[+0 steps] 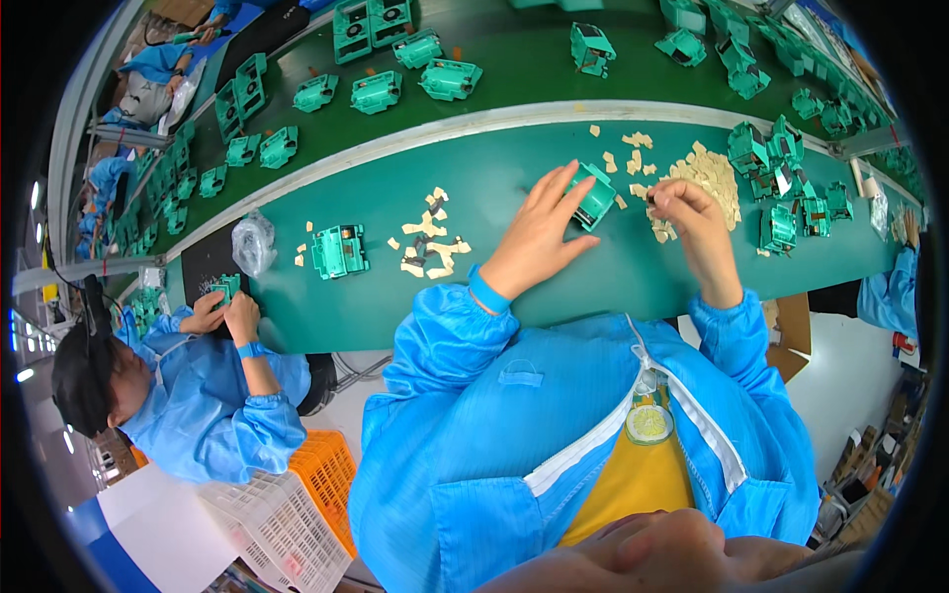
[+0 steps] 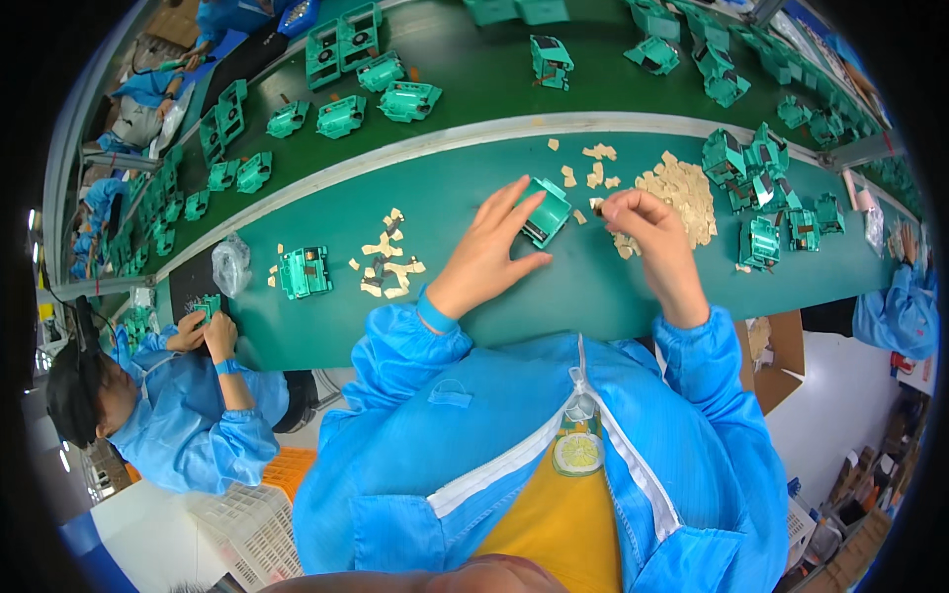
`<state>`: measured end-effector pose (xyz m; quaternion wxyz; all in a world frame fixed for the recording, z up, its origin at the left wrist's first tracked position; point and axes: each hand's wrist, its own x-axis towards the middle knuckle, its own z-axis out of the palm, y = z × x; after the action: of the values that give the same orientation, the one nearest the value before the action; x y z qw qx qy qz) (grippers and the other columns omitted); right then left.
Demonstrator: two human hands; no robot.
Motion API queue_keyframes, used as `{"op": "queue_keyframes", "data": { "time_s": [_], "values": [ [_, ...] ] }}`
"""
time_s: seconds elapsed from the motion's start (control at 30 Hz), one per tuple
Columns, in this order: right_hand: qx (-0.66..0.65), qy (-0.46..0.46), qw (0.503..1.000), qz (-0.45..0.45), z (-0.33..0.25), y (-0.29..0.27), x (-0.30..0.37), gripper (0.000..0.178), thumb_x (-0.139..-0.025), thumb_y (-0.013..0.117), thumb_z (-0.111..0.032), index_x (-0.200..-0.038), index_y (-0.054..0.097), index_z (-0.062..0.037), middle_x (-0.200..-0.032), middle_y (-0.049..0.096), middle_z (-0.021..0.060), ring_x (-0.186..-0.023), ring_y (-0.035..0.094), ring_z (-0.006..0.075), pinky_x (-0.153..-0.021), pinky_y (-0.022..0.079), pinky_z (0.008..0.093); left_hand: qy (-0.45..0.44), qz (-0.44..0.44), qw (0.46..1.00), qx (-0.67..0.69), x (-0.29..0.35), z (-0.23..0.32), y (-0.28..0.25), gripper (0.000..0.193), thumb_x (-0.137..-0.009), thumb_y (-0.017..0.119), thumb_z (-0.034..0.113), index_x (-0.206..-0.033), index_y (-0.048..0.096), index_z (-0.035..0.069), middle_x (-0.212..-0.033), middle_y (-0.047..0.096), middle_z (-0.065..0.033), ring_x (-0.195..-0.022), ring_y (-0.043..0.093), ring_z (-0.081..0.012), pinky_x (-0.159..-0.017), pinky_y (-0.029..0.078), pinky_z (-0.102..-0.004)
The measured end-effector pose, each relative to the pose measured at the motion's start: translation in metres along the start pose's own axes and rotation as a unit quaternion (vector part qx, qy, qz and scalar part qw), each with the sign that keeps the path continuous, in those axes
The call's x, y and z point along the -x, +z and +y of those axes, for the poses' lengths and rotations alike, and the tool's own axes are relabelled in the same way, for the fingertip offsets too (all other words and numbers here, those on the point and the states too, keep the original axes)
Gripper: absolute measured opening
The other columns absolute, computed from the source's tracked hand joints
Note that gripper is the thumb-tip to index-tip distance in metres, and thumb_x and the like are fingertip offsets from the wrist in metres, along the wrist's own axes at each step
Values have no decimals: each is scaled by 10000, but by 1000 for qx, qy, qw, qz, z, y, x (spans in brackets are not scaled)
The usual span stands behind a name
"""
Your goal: The person assembles internal circuit parts and foam strips into green electronic housings by hand on a production line.
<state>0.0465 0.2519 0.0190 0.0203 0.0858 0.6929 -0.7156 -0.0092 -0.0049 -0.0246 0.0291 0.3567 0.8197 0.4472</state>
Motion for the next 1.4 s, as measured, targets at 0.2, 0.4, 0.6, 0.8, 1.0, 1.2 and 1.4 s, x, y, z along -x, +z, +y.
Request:
{"op": "queue_keyframes", "data": {
  "time_s": [0.2,0.4,0.6,0.8,1.0,1.2,1.4],
  "values": [
    [-184,100,976,67,36,9,21,108,-999,649,-127,-1001,669,-21,-1029,664,42,-938,603,123,-861,474,278,-18,18,998,-59,-12,16,-16,288,-856,822,231,-1043,730,33,-1349,592,-170,-1257,567,-357,-955,525,-438],
    [-141,81,987,-3,15,13,0,89,-998,633,-104,-987,652,-18,-1015,646,40,-932,583,125,-878,464,285,-280,-112,947,108,-30,2,-31,349,-993,690,304,-822,724,1,-802,679,-135,-824,689,-250,-674,522,-385],
    [-142,130,981,-36,27,17,-19,72,-987,646,-81,-944,637,-24,-984,650,38,-905,587,110,-854,466,267,-210,151,965,-47,-37,2,-30,252,-903,787,241,-979,712,13,-996,671,-145,-826,655,-308,-749,541,-404],
    [-108,162,978,-73,33,21,-26,66,-956,674,-11,-917,622,-22,-959,651,18,-831,584,64,-775,467,214,-113,-27,991,-68,-11,32,-28,503,-799,849,205,-1263,682,111,-1329,596,-88,-1203,541,-321,-1003,453,-439],
    [-84,175,972,-130,36,27,-25,124,-926,682,49,-898,594,-34,-933,627,-2,-802,547,25,-705,433,189,-107,-77,991,-6,-5,14,-27,549,-781,845,181,-1300,668,146,-1420,569,-61,-1258,514,-322,-1042,421,-447],
    [-47,202,966,-153,27,34,-16,154,-914,679,68,-882,567,-34,-914,599,-9,-793,523,24,-683,412,198,-115,-81,990,5,-1,16,-20,552,-770,820,100,-1297,674,178,-1435,564,-55,-1288,495,-324,-1140,326,-558],
    [-35,197,970,-137,22,37,-12,159,-903,676,77,-910,563,-35,-950,593,6,-854,530,56,-748,428,227,-139,-16,990,34,3,15,-9,521,-750,785,50,-1248,705,181,-1426,572,-41,-1274,508,-324,-1147,296,-616]
  ]
}}
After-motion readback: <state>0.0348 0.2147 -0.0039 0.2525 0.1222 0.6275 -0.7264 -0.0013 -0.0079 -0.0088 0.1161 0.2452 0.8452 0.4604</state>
